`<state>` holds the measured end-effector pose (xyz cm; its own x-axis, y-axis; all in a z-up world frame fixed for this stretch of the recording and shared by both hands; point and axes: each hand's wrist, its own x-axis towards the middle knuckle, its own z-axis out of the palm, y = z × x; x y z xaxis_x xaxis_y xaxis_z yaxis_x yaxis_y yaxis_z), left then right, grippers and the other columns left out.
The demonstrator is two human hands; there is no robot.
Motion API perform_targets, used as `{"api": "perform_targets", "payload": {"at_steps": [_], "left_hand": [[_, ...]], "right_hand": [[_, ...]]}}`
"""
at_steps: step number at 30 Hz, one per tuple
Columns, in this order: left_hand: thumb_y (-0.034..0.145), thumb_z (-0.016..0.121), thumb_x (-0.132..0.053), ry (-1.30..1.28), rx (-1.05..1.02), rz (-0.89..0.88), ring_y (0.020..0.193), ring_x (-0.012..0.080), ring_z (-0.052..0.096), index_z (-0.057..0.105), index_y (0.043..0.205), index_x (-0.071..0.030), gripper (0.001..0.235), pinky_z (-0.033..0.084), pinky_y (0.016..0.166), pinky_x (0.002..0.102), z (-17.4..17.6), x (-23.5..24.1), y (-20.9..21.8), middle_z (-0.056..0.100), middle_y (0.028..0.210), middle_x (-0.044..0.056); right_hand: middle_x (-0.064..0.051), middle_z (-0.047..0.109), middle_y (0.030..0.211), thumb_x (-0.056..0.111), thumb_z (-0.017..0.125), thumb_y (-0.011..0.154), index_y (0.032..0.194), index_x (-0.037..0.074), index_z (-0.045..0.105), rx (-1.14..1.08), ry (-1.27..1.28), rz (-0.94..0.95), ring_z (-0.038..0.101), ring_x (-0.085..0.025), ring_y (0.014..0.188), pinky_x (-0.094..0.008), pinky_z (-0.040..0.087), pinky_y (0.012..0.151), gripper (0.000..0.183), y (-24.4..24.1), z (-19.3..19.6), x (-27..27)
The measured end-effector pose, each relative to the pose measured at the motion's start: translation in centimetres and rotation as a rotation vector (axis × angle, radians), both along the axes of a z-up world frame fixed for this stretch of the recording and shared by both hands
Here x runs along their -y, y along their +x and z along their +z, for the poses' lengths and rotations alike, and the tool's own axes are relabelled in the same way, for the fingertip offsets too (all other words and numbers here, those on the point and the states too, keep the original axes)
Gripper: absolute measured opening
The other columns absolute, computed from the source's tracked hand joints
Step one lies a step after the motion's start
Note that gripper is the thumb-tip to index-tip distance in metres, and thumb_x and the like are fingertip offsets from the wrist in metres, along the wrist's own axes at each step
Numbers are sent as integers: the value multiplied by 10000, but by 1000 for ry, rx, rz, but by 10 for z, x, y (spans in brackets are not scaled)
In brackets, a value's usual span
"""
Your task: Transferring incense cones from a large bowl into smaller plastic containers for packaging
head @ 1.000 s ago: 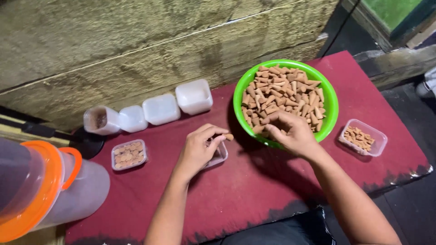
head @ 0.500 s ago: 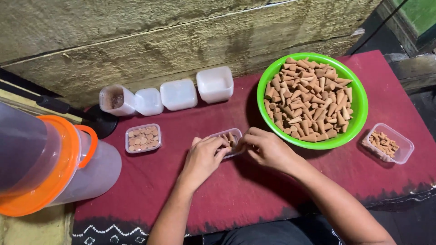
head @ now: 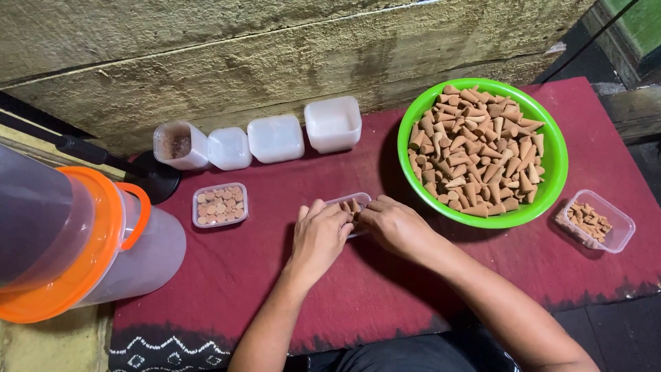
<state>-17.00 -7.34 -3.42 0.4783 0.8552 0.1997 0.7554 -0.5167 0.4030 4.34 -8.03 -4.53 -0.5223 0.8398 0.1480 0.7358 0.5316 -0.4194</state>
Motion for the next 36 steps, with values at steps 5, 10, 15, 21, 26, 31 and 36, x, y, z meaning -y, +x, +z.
{"api": "perform_targets", "payload": {"at_steps": [5,10,15,21,26,31,36], "left_hand": [[869,727,-292,5,-19,22,923,177,550,730,886,-259,38,407,781,350,-4,0,2,638,857,-62],[857,727,-289,4,-43,43,901,188,522,739,875,-253,41,404,769,357,-9,0,3,604,848,-55],[847,715,-286,-31,-54,54,917,190,519,743,888,-246,64,404,767,360,-11,-1,3,592,872,-53],[844,703,-292,-60,-68,60,919,198,501,735,882,-240,72,397,769,372,-9,-2,3,568,872,-47],[841,713,-294,-88,-78,55,924,202,503,744,914,-229,103,404,776,374,-4,-1,3,568,887,-44],[839,741,-309,-111,-68,49,928,206,515,743,911,-225,110,415,783,374,3,-1,2,580,900,-41],[849,746,-305,-99,-44,41,919,204,526,729,878,-233,79,419,778,368,1,-2,1,582,884,-38]], "right_hand": [[-42,624,790,204,630,923,874,155,646,9,-3,4,647,-259,843,-380,567,717,71,-5,8,-4],[-41,639,777,186,621,921,839,156,664,11,-1,2,655,-252,833,-373,573,708,97,-10,7,-7],[-17,662,793,195,632,901,829,182,674,22,-6,2,653,-224,832,-350,578,716,85,-11,-1,-10],[-50,722,873,177,653,899,910,180,714,56,-50,-9,698,-255,898,-365,594,783,62,-14,7,-11],[-81,745,905,170,671,891,958,173,718,59,-67,-6,719,-275,939,-385,597,805,81,-19,40,-9],[-96,732,872,156,678,878,938,139,701,25,-81,6,713,-291,900,-385,591,788,66,-14,34,-12],[-60,695,824,151,713,841,898,144,702,17,-85,-2,689,-271,852,-376,593,758,59,-8,21,-14]]}}
